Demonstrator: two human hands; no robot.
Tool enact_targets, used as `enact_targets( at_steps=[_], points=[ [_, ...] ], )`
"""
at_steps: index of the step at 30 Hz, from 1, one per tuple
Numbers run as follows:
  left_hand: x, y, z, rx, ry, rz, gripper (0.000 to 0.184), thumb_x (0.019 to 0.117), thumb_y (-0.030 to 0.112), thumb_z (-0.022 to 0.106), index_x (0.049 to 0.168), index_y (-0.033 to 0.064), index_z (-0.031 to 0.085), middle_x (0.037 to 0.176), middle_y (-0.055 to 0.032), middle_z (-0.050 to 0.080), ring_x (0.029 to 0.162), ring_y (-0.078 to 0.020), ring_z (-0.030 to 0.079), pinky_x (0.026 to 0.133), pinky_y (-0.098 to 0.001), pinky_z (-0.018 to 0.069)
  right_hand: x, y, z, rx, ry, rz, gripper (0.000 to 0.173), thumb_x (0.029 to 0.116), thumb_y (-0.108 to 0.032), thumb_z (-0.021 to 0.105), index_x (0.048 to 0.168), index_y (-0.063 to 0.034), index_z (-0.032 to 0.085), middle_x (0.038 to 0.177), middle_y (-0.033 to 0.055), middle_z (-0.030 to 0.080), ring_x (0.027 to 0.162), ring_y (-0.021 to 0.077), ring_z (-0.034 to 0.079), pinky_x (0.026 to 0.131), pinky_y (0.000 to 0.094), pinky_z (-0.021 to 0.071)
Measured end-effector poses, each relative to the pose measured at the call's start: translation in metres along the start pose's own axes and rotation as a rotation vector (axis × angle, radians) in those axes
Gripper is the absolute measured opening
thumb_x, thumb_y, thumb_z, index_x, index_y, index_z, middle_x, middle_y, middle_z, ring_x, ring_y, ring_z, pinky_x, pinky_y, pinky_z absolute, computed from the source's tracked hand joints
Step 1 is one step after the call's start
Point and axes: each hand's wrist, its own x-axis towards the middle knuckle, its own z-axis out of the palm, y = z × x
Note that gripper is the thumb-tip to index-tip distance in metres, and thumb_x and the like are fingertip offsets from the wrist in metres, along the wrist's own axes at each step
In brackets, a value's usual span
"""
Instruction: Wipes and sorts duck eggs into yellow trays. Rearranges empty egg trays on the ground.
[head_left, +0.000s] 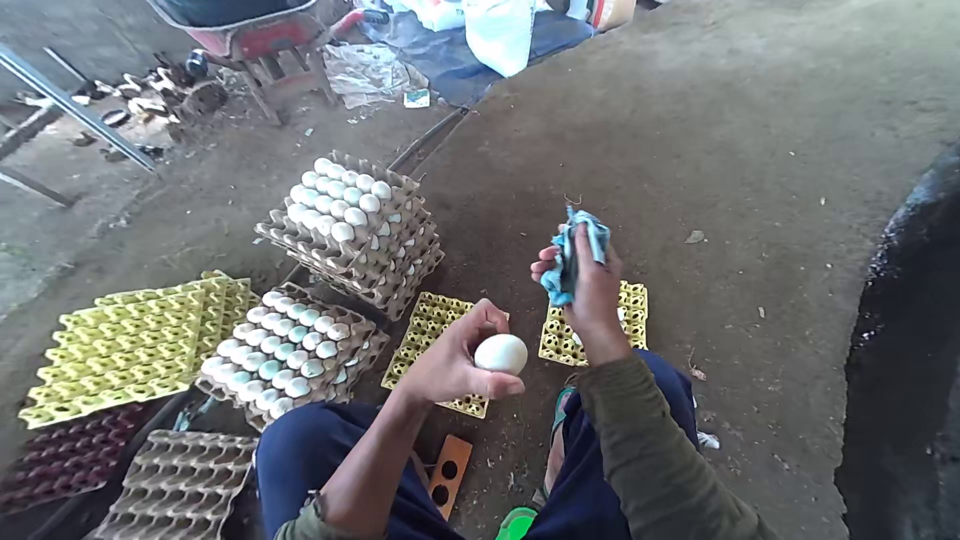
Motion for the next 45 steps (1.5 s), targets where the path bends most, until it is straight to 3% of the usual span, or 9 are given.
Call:
enact_targets(
  at_steps=[4,8,10,12,19,26,32,38,45],
  points=[
    [0.003,-0.007,0.000,-0.090,0.170,0.193,0.047,0.0788,0.038,0.086,0.120,0.0245,0.069,0.118,0.0119,0.069,0.108,-0.0026,0.066,0.094,-0.0258,0.0571,-0.041,-0.002,0.012,0.071,-0.058,-0.381,0.039,0.1110,-0.042,0.034,0.125,-0.0149,0.058,0.107,-0.0003,0.076,0.095,0.0178,0.075,0.083,0.0371,0.0645],
    [0.010,-0.012,0.015,-0.298,0.443,0.155,0.045,0.0871,0.050,0.075,0.122,0.0223,0.067,0.110,0.0052,0.072,0.098,-0.0060,0.069,0.086,-0.0281,0.0592,-0.068,0.019,0.030,-0.277,-0.289,-0.727,0.037,0.1054,-0.047,0.047,0.127,-0.0238,0.068,0.143,0.0007,0.059,0.134,0.0174,0.054,0.111,0.0398,0.0479],
    [0.012,-0.005,0.025,-0.283,0.600,0.049,0.039,0.1036,0.046,0.044,0.127,0.0156,0.049,0.107,0.0047,0.066,0.098,-0.0033,0.064,0.087,-0.0244,0.0562,-0.072,0.035,0.041,-0.484,-0.399,-0.713,0.041,0.0957,-0.031,0.061,0.132,-0.0124,0.066,0.148,0.0176,0.054,0.143,0.0343,0.045,0.116,0.0550,0.0407],
    [0.015,-0.008,0.029,-0.379,0.740,-0.041,0.046,0.1100,0.040,0.016,0.123,0.0132,0.051,0.101,0.0022,0.068,0.094,-0.0042,0.066,0.084,-0.0245,0.0571,-0.070,0.042,0.046,-0.613,-0.459,-0.651,0.055,0.0847,-0.020,0.067,0.139,-0.0097,0.063,0.152,0.0216,0.050,0.145,0.0396,0.042,0.116,0.0575,0.0404],
    [0.014,-0.012,0.017,-0.090,0.745,-0.044,0.043,0.1065,0.029,0.021,0.132,0.0056,0.046,0.110,0.0001,0.063,0.101,-0.0042,0.062,0.090,-0.0260,0.0539,-0.067,0.046,0.043,-0.514,-0.526,-0.655,0.054,0.0923,-0.016,0.061,0.146,-0.0178,0.057,0.159,0.0163,0.043,0.151,0.0361,0.034,0.122,0.0575,0.0313],
    [0.022,-0.009,0.011,0.251,0.671,-0.036,0.037,0.1067,0.017,0.022,0.116,0.0036,0.055,0.086,0.0092,0.062,0.082,0.0073,0.060,0.080,-0.0163,0.0534,-0.077,0.051,0.056,-0.326,-0.329,-0.416,0.048,0.0978,-0.010,0.048,0.144,0.0001,0.054,0.157,0.0190,0.043,0.148,0.0270,0.039,0.119,0.0415,0.0394],
    [0.019,-0.023,-0.003,0.581,0.562,-0.021,0.054,0.1093,0.035,0.023,0.108,0.0029,0.066,0.089,-0.0022,0.066,0.084,-0.0061,0.064,0.077,-0.0306,0.0547,-0.077,0.043,0.069,-0.195,-0.119,-0.194,0.039,0.1029,-0.008,0.042,0.136,0.0041,0.058,0.135,0.0102,0.066,0.124,0.0072,0.061,0.105,0.0263,0.0497],
    [0.021,-0.026,-0.003,0.658,0.522,-0.004,0.054,0.1091,0.038,0.024,0.097,0.0053,0.066,0.083,-0.0021,0.063,0.080,-0.0087,0.063,0.072,-0.0320,0.0526,-0.075,0.043,0.080,0.093,0.107,0.051,0.032,0.1082,-0.013,0.038,0.122,-0.0023,0.065,0.109,0.0063,0.073,0.102,0.0096,0.068,0.090,0.0289,0.0574],
    [0.023,-0.027,-0.001,0.730,0.451,0.048,0.051,0.1076,0.033,0.029,0.098,0.0024,0.069,0.096,-0.0080,0.069,0.099,-0.0133,0.066,0.082,-0.0350,0.0540,-0.061,0.030,0.076,0.234,0.208,0.335,0.038,0.1128,-0.027,0.033,0.115,-0.0049,0.064,0.094,0.0060,0.073,0.084,0.0125,0.070,0.072,0.0296,0.0588]
  ],
)
